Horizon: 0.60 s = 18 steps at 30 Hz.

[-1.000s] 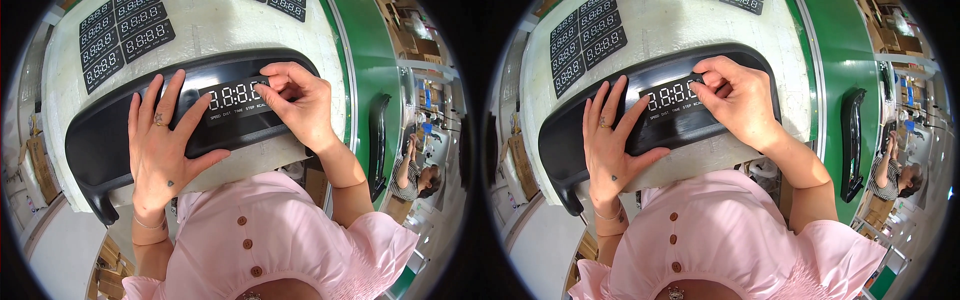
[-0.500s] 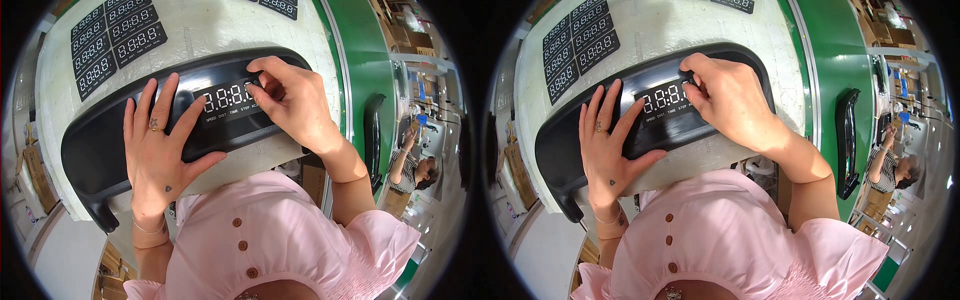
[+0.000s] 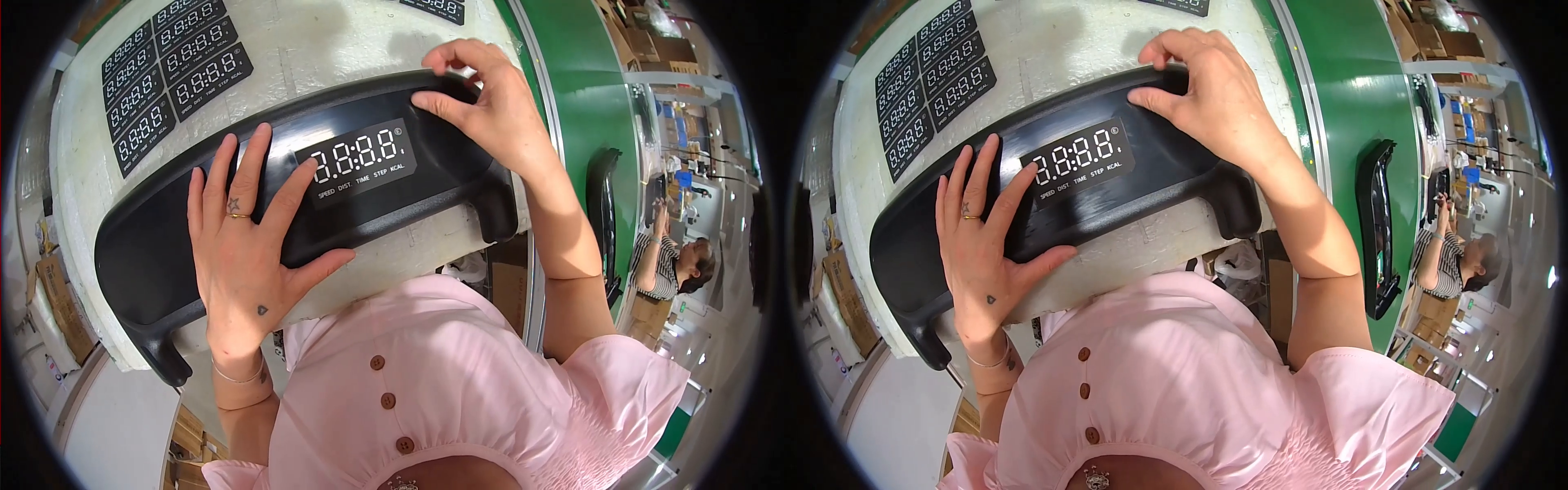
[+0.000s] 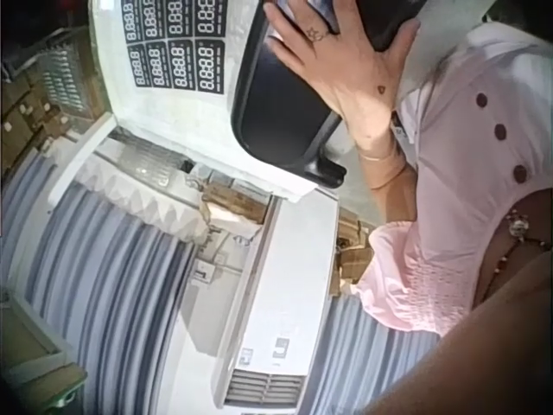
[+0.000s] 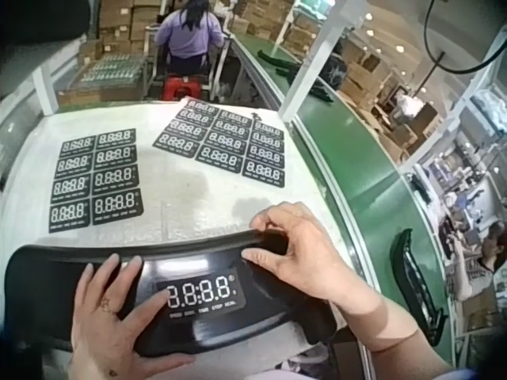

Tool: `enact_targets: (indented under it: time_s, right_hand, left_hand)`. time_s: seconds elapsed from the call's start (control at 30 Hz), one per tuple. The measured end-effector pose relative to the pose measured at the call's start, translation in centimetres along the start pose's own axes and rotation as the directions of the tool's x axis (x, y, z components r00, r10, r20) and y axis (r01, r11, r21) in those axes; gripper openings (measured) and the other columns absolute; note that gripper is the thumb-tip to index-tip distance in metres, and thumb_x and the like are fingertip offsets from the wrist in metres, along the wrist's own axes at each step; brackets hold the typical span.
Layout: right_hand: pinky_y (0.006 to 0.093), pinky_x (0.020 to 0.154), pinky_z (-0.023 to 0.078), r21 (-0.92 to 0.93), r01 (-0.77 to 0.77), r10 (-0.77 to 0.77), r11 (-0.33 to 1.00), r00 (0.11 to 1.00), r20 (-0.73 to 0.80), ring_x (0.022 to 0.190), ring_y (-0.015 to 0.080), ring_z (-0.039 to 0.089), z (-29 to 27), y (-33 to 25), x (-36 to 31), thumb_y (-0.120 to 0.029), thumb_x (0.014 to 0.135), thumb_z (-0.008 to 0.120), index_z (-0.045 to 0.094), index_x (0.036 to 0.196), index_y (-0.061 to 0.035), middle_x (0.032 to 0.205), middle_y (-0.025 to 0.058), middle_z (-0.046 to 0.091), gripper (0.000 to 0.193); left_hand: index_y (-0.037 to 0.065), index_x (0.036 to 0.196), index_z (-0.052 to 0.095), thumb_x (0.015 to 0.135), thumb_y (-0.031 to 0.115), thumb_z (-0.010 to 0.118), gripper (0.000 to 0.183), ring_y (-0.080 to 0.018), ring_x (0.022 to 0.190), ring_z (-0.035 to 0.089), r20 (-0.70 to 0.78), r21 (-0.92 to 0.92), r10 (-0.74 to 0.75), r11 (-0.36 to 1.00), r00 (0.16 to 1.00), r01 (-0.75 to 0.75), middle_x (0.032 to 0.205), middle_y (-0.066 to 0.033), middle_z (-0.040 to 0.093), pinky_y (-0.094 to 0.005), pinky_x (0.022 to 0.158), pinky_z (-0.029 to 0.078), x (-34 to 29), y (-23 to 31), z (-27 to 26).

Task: Applying digital display labels to plastic treadmill console housings on an assembly line.

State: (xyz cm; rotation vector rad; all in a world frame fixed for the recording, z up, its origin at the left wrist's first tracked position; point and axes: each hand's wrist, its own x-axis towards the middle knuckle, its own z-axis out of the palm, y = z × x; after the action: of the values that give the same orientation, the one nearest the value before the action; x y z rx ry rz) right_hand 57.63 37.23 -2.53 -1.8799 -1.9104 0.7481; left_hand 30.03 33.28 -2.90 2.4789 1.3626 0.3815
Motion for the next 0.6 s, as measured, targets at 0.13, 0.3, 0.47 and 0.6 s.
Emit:
enact_targets:
  time_s: [0.13, 0.3, 0.47, 0.6]
  right_hand:
    - [0.0402, 0.097, 0.041, -0.043, 0.283, -0.286, 0.958, 0.955, -0.079, 0.114, 0.033, 0.051, 2.5, 0.8, 0.1, -0.045, 0.071, 0.077, 0.065, 0.112, -0.008, 0.114, 0.013, 0.062, 0.056]
    - [0.0458, 0.104, 0.032, -0.162, 0.433, -0.429, 0.887, 0.901, 0.061, 0.124, 0.0326, 0.045, 2.5, 1.1, 0.5, -0.058, 0.066, 0.073, 0.054, 0.13, -0.0111, 0.128, 0.0135, 0.055, 0.081]
    - [0.046, 0.107, 0.028, -0.243, 0.501, -0.498, 0.831, 0.864, 0.078, 0.126, 0.0333, 0.043, 1.8, 1.7, 0.5, -0.063, 0.056, 0.076, 0.044, 0.138, -0.0114, 0.132, 0.0159, 0.051, 0.102]
    - [0.0423, 0.09, 0.046, -0.043, 0.617, -0.568, 0.786, 0.748, 0.344, 0.104, 0.0374, 0.059, 0.4, 0.3, 3.5, -0.064, 0.05, 0.08, 0.053, 0.125, -0.0033, 0.11, 0.0206, 0.063, 0.101]
  left_hand:
    - [0.017, 0.12, 0.064, 0.05, 0.046, 0.082, 0.078, -0.035, 0.135, 0.035, 0.008, -0.001, 0.013, 1.0, 1.0, -0.013, 0.144, -0.0095, 0.043, -0.0537, 0.109, 0.025, -0.1, 0.0, 0.1]
    - [0.016, 0.117, 0.066, 0.053, 0.045, 0.081, 0.073, -0.0349, 0.133, 0.038, -0.046, 0.035, 0.03, 0.999, 0.998, -0.029, 0.141, -0.0088, 0.047, -0.0536, 0.108, 0.028, 0.0, -0.2, 0.6]
    - [0.016, 0.114, 0.067, 0.056, 0.04, 0.081, 0.065, -0.0354, 0.13, 0.04, -0.093, 0.029, 0.145, 0.989, 0.985, -0.143, 0.14, -0.009, 0.047, -0.0545, 0.106, 0.028, -0.1, -0.7, 1.0]
    - [0.008, 0.123, 0.058, 0.062, 0.022, 0.077, 0.065, -0.0361, 0.129, 0.041, 0.057, -0.012, 0.277, 0.961, 0.959, -0.277, 0.14, -0.0105, 0.046, -0.0533, 0.106, 0.031, -1.2, 0.2, -0.3]
